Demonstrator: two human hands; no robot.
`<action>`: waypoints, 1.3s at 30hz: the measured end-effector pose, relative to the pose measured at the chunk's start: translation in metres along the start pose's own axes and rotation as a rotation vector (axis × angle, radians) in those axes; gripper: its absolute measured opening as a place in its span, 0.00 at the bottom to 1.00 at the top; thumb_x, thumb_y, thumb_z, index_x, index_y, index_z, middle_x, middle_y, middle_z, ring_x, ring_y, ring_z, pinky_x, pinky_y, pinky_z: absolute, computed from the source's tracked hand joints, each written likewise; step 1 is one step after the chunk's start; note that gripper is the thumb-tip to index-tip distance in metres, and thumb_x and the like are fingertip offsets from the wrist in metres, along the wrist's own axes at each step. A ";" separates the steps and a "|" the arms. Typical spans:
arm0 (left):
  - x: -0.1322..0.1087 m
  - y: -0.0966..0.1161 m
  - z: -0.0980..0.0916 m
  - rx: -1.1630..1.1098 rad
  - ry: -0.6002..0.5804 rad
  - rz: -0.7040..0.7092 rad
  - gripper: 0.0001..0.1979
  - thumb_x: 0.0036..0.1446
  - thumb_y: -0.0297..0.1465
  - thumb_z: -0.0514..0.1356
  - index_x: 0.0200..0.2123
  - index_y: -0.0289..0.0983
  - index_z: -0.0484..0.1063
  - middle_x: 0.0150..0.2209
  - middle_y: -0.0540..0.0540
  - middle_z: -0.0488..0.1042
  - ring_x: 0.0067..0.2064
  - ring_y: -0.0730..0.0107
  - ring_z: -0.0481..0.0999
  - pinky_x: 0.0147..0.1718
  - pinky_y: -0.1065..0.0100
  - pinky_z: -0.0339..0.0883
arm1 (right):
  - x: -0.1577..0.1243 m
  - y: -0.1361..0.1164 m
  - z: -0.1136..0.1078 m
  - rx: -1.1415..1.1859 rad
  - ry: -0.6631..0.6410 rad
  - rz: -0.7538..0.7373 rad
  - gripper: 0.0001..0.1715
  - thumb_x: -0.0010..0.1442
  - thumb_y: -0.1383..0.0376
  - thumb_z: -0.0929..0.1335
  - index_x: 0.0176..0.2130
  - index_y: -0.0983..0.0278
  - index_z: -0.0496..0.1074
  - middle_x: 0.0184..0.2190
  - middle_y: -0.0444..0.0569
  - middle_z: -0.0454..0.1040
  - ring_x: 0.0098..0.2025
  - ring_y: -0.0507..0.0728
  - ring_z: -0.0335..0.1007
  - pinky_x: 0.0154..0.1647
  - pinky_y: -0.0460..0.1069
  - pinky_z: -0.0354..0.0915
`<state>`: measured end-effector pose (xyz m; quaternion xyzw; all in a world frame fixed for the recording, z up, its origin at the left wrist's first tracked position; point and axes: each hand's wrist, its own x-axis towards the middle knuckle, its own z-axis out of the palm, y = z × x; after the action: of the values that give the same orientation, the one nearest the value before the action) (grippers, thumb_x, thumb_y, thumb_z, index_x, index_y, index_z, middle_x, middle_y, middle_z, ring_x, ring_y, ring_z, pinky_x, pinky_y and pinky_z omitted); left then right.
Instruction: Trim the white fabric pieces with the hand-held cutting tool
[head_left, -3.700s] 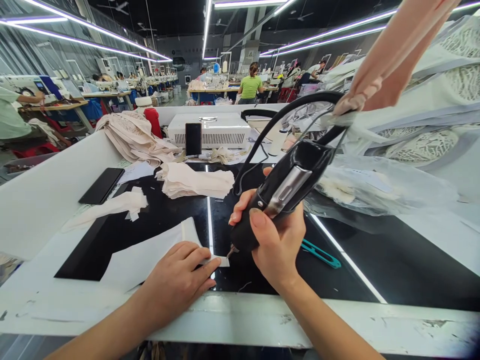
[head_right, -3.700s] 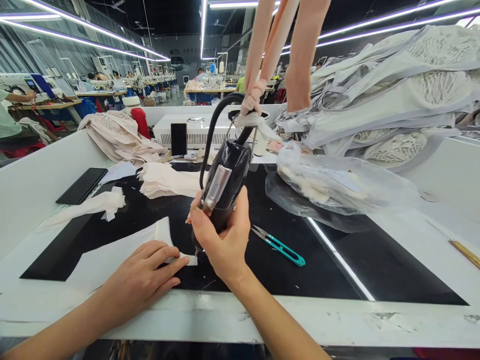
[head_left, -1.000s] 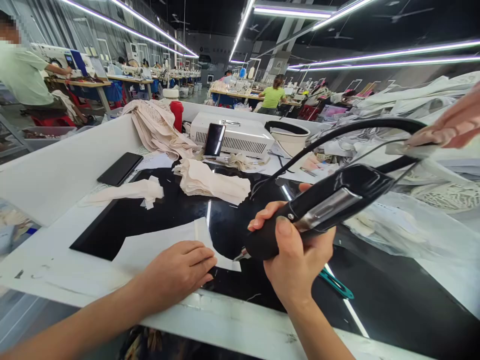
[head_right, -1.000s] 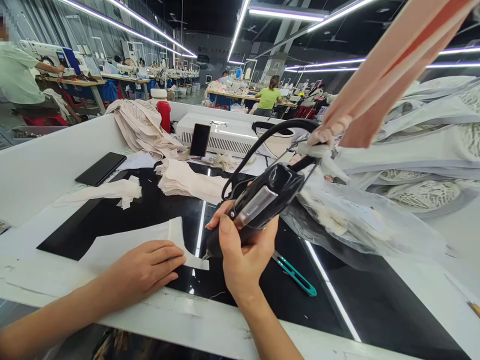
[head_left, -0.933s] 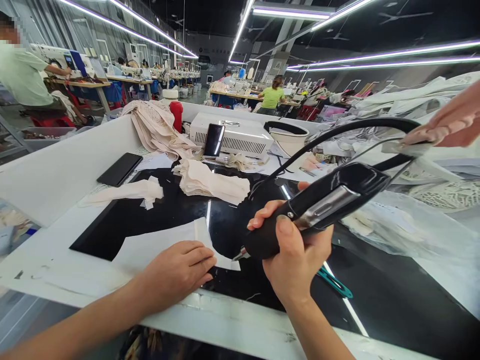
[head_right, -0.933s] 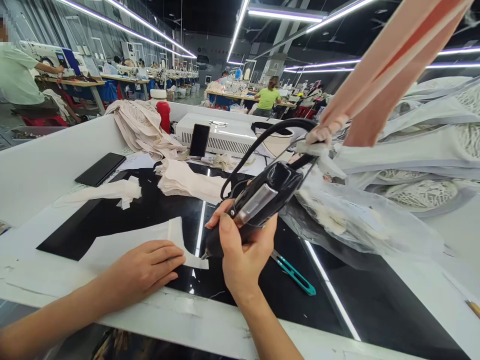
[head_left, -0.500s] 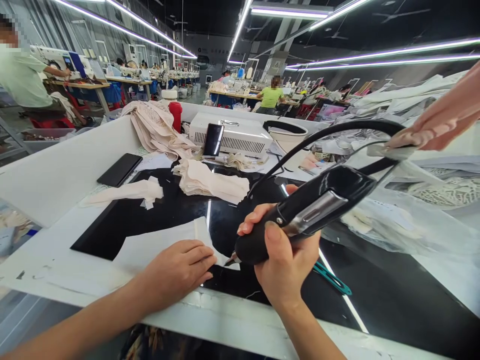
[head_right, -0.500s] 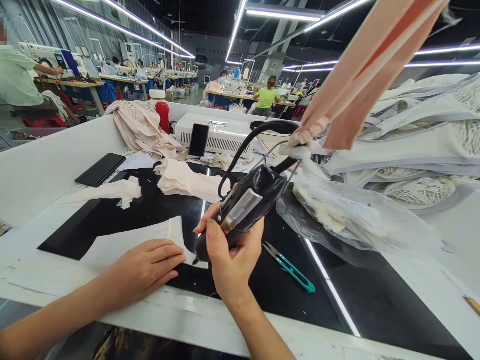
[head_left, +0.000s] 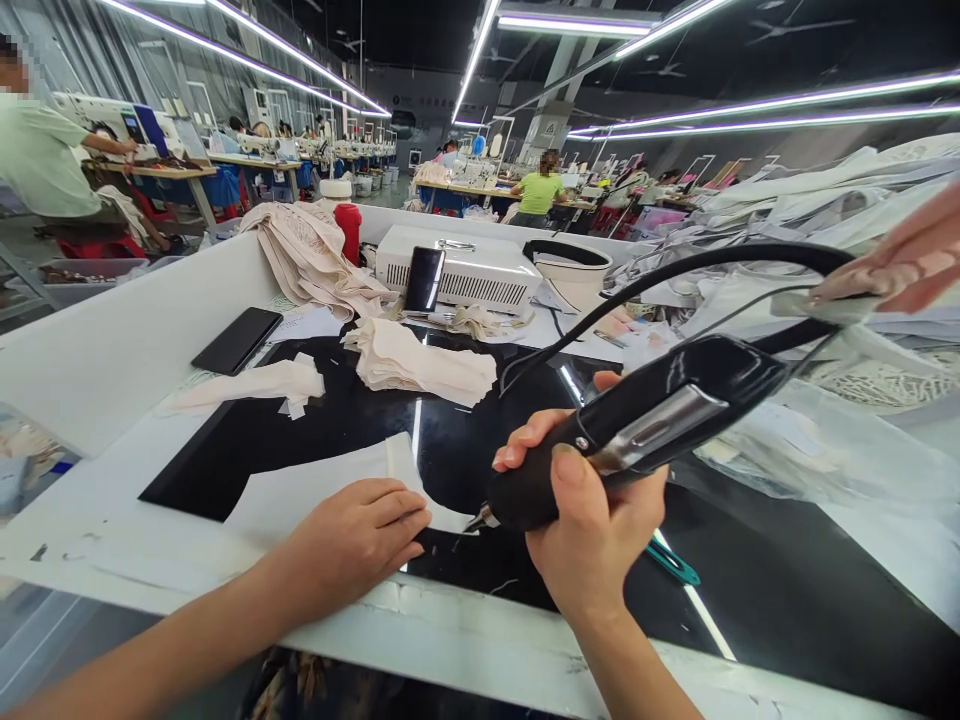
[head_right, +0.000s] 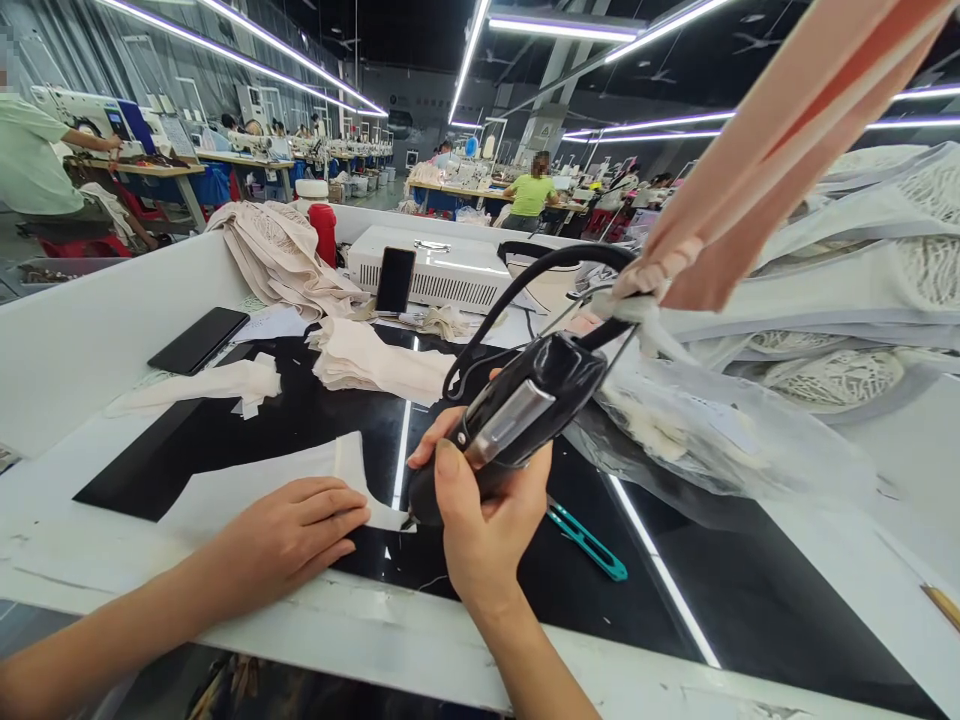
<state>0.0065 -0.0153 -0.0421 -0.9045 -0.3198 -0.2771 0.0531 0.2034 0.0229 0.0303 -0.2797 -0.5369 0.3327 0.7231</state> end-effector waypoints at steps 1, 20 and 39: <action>0.000 0.000 -0.002 -0.011 0.000 -0.009 0.12 0.74 0.29 0.55 0.54 0.31 0.74 0.49 0.39 0.80 0.51 0.60 0.80 0.52 0.59 0.79 | 0.000 0.000 0.000 -0.005 -0.005 0.000 0.24 0.62 0.60 0.74 0.55 0.54 0.68 0.30 0.39 0.75 0.24 0.52 0.72 0.27 0.50 0.72; 0.001 0.001 -0.043 -0.174 -0.303 -0.310 0.12 0.73 0.28 0.54 0.43 0.40 0.78 0.37 0.49 0.77 0.35 0.67 0.80 0.34 0.67 0.74 | 0.032 0.020 0.001 0.017 0.061 -0.014 0.15 0.57 0.61 0.75 0.39 0.58 0.67 0.29 0.36 0.76 0.23 0.49 0.72 0.26 0.47 0.71; 0.057 -0.057 -0.030 -0.348 -0.663 -0.194 0.20 0.63 0.34 0.71 0.54 0.41 0.70 0.61 0.42 0.74 0.75 0.49 0.55 0.72 0.37 0.43 | 0.023 0.019 0.027 0.070 -0.028 0.053 0.14 0.59 0.61 0.73 0.40 0.57 0.64 0.28 0.38 0.71 0.25 0.50 0.69 0.27 0.48 0.69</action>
<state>-0.0057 0.0529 0.0090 -0.9061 -0.3517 -0.0234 -0.2339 0.1787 0.0544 0.0366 -0.2638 -0.5275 0.3743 0.7156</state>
